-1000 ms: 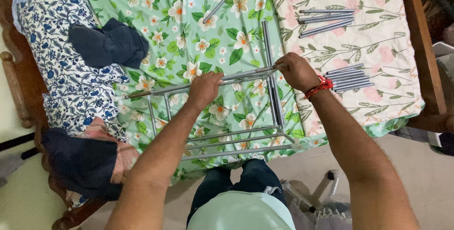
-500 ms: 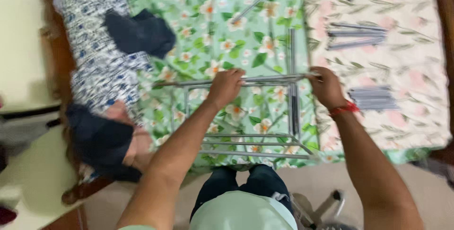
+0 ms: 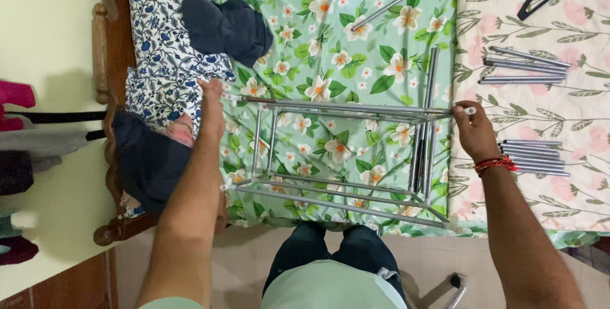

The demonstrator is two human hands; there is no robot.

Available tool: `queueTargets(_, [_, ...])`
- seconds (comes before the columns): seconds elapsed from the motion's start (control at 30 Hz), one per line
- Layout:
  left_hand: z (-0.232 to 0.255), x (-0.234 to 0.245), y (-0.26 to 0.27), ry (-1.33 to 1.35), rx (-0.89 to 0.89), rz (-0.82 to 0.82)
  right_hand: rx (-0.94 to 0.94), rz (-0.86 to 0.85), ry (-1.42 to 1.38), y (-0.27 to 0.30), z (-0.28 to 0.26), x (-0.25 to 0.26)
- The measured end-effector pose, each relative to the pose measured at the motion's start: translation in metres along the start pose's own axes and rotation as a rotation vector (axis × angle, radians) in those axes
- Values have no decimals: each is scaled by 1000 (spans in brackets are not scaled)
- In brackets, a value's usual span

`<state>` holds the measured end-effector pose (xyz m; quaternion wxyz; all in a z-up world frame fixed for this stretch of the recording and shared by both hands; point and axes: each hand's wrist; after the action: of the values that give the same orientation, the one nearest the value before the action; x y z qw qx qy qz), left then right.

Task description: The person assembles a metal frame structure on a bed by connecting multiple metal rods with plastic connectors. They pick up rods and connectors, align the pieces, and insert them to form a rectangular frame.

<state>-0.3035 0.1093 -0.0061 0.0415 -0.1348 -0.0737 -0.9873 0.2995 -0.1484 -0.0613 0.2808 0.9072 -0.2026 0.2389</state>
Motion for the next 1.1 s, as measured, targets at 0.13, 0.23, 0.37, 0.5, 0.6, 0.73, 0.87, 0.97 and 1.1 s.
queueTargets(0.13, [-25,-14,0,42,51,-120,102,-45,-265,-23,34,-21])
queueTargets(0.23, [-22,-18,6,127,-70,-114,109,-14,-334,-27,41,-30])
queueTargets(0.37, [-20,-21,12,-21,110,-52,-21,25,-308,-15,23,-30])
queueTargets(0.5, [-34,-27,9,-39,6,-78,54,44,-378,-7,7,-32])
queueTargets(0.6, [-35,-25,7,-85,-43,-96,32,43,-369,-7,7,-33])
queueTargets(0.73, [-39,-26,11,-73,-60,-71,42,26,-392,-8,13,-37])
queueTargets(0.87, [-42,-31,14,-38,-146,-79,51,-26,-432,-5,12,-36])
queueTargets(0.97, [-41,-30,16,-44,-111,-63,49,-51,-435,-7,10,-36])
queueTargets(1.1, [-48,-36,9,-13,-170,-58,80,-43,-453,-10,14,-34])
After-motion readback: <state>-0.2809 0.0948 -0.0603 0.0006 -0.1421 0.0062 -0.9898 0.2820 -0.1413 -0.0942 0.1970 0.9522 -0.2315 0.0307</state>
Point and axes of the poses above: each hand's wrist, its own y-axis away from the middle knuckle, its own x-axis out of the back of the hand, z = x × y, and after that the axes turned 11 degrees about -x, right-handed
